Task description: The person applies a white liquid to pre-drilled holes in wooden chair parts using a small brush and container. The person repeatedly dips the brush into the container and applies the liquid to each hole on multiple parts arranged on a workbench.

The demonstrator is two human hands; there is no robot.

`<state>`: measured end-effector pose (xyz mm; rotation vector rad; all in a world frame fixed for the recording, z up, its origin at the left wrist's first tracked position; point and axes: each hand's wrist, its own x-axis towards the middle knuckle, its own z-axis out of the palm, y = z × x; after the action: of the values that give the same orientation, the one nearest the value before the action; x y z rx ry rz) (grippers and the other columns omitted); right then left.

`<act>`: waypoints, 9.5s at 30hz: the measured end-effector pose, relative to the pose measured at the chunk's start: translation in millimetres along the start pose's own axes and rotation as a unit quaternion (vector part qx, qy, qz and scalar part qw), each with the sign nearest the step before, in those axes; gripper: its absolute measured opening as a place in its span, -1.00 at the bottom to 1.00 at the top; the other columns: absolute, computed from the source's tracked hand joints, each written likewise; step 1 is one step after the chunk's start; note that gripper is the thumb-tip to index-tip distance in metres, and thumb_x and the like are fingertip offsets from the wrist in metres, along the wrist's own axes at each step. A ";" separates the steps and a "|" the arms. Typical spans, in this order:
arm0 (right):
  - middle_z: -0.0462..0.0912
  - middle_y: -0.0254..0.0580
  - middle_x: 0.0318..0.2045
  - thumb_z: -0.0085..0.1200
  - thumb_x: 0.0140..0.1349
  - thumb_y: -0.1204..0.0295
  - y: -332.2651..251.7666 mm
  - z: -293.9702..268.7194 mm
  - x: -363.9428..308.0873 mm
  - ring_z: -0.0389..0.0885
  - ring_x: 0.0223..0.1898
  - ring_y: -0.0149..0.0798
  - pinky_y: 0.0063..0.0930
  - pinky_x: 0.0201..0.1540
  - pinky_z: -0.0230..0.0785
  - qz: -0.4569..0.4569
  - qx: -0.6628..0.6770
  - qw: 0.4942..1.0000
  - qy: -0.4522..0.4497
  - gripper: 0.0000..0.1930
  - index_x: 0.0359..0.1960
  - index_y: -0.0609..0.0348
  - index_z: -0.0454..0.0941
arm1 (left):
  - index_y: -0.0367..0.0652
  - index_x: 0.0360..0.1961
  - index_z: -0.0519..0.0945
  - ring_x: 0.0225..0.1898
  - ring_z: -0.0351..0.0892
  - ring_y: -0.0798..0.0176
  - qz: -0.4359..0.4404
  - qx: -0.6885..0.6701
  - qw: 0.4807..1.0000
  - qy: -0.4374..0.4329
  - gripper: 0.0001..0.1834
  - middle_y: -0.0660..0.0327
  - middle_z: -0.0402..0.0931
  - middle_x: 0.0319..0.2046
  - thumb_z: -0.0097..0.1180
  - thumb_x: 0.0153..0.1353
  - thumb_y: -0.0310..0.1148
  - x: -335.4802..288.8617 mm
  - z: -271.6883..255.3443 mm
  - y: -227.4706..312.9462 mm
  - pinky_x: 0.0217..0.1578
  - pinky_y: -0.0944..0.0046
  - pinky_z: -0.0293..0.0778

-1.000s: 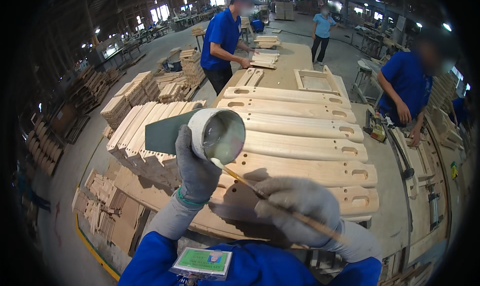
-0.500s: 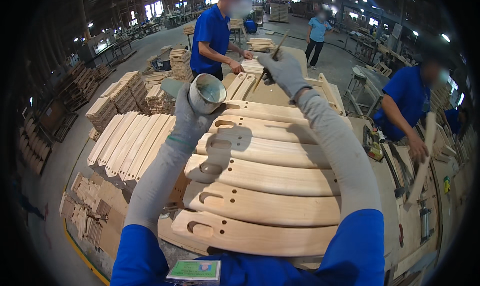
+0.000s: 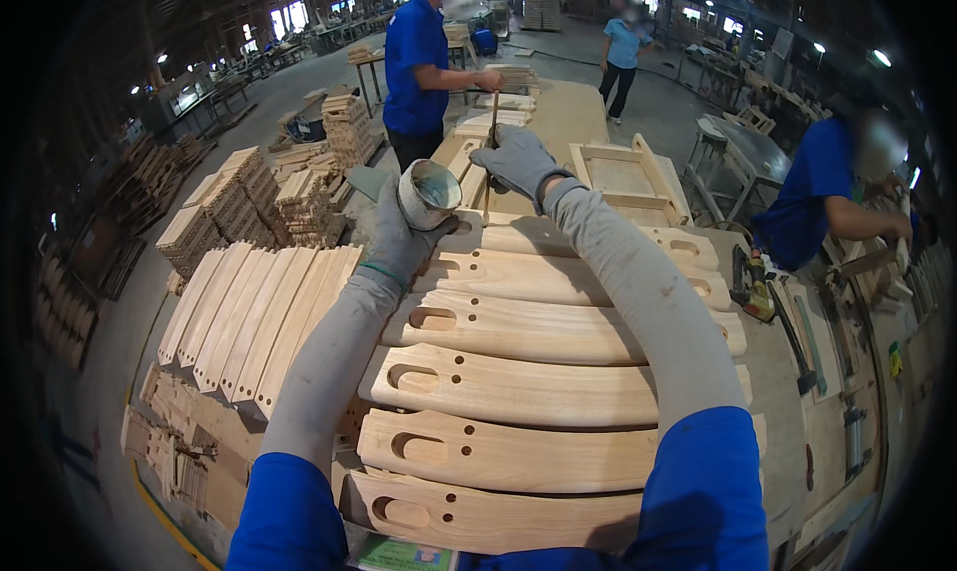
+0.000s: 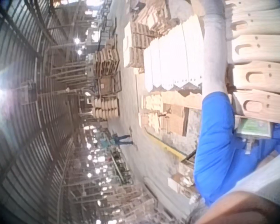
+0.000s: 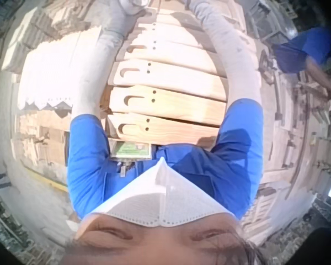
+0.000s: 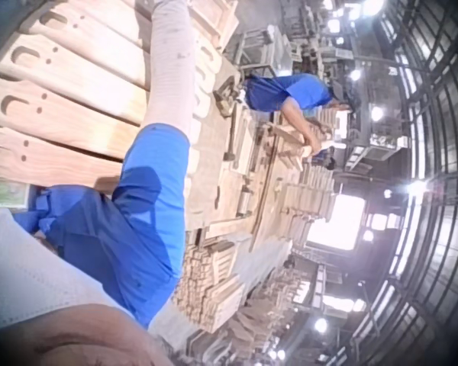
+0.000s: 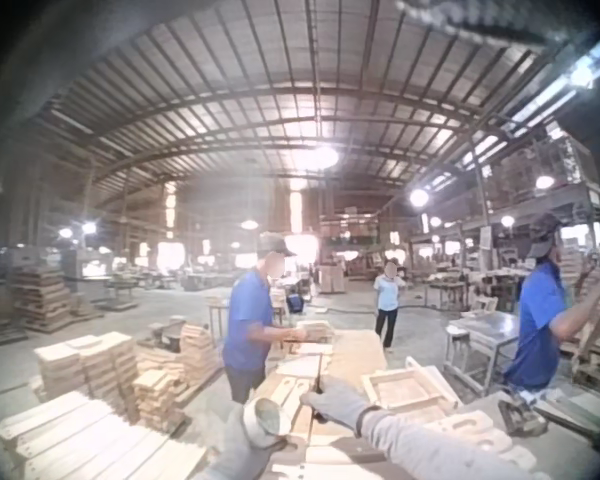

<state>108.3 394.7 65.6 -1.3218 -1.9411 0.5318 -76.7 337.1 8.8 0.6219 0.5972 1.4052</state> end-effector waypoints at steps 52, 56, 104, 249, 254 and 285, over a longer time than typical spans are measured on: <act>0.47 -0.28 -0.54 0.10 0.16 0.35 72.8 -17.0 12.0 0.46 -0.60 -0.47 -0.61 -0.55 0.34 -0.029 0.154 0.988 -0.006 -0.80 -0.31 0.20 0.44 | -0.09 -0.10 0.35 -0.30 0.44 0.15 0.147 0.242 0.958 -0.037 -0.52 0.11 0.36 -0.27 0.04 0.06 -0.01 8.3 -8.6 -20.0 -0.27 0.17 0.42; 0.51 -0.27 -0.26 0.06 0.23 0.37 19.3 -65.3 -15.6 0.54 -0.27 -0.45 -0.61 -0.29 0.41 -0.018 0.133 0.991 -0.020 -0.69 -0.03 0.21 0.41 | -0.06 -0.13 0.35 -0.27 0.55 -0.07 0.096 0.159 0.982 0.015 -0.46 -0.01 0.41 -0.21 0.19 -0.07 -0.02 19.4 -18.6 -0.9 -0.30 0.05 0.45; 0.59 -0.09 -0.40 0.10 0.20 0.43 -104.9 -38.6 -161.2 0.63 -0.40 -0.36 -0.56 -0.29 0.57 0.022 0.484 0.875 0.002 -0.80 -0.26 0.35 0.48 | -0.23 0.13 0.28 0.07 0.41 0.09 0.110 -0.086 0.989 -0.041 -0.49 0.06 0.38 0.02 -0.39 0.39 -0.05 -159.4 19.4 23.7 0.05 0.10 0.45; 0.61 -0.10 -0.40 0.14 0.15 0.46 -139.2 -48.8 -197.6 0.61 -0.35 -0.33 -0.53 -0.26 0.49 -0.031 0.333 0.942 -0.014 -0.80 -0.27 0.35 0.48 | -0.37 0.12 0.18 0.03 0.42 0.08 0.405 0.447 0.794 -0.073 -0.40 -0.03 0.30 0.05 0.18 0.14 -0.39 -210.5 -37.9 23.2 0.07 0.09 0.41; 0.61 -0.08 -0.32 0.12 0.16 0.59 -146.8 -24.6 -243.8 0.61 -0.27 -0.38 -0.57 -0.21 0.52 -0.185 0.320 0.929 0.022 -0.85 -0.25 0.34 0.47 | -0.25 0.18 0.19 0.14 0.31 0.11 0.245 0.046 0.957 -0.147 -0.43 0.06 0.26 0.13 -0.06 0.23 -0.17 -230.4 1.9 24.2 0.17 0.09 0.26; 0.58 -0.11 -0.41 0.06 0.24 0.36 -14.3 -138.7 -224.2 0.63 -0.39 -0.30 -0.49 -0.29 0.58 0.057 0.529 0.830 0.167 -0.78 -0.28 0.32 0.46 | -0.07 0.16 0.28 0.12 0.33 -0.02 -0.099 -0.088 0.979 -0.155 -0.49 0.02 0.30 0.10 -0.28 0.35 0.04 -173.5 58.2 -14.0 0.19 -0.12 0.25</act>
<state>252.4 175.1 92.9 -0.7012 -0.9551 1.1304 -38.8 160.7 42.4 0.6061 0.2743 1.1313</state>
